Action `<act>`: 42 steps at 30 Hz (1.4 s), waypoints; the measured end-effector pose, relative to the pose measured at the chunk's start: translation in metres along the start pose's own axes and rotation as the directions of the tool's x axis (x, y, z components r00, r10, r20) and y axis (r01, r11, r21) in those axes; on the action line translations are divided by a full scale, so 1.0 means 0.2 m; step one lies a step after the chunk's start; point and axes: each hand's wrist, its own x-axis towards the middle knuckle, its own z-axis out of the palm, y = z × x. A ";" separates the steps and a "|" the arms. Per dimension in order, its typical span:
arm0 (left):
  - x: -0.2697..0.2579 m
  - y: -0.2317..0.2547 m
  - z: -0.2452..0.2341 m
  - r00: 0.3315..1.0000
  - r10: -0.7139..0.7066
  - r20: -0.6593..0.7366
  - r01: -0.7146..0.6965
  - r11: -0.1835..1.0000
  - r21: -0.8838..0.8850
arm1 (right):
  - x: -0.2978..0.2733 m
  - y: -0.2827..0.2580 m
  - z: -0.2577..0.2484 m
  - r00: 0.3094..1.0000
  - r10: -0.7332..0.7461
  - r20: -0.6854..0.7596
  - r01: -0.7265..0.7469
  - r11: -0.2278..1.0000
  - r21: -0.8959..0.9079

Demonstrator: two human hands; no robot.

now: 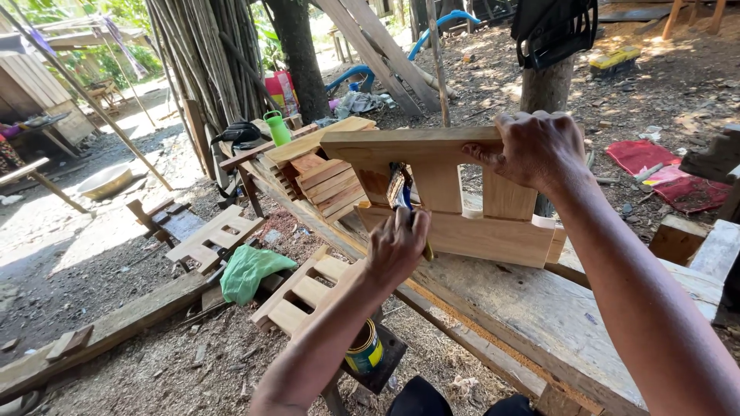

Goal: Apply varnish or wood stain to wooden furniture components using a brush.

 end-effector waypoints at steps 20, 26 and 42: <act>-0.07 -0.03 -0.10 0.872 -0.315 -0.375 0.237 0.941 -0.240 | 0.01 0.01 0.01 1.000 -0.012 -0.005 0.012 1.000 -0.004; -0.08 0.10 -0.08 0.847 -0.296 -0.441 0.175 0.940 -0.294 | 0.02 0.03 0.03 1.000 -0.007 0.004 0.007 1.000 0.014; -0.10 0.12 0.14 0.856 -0.356 -0.375 0.316 0.934 -0.165 | 0.01 0.02 0.02 0.997 -0.041 -0.068 0.038 0.998 -0.044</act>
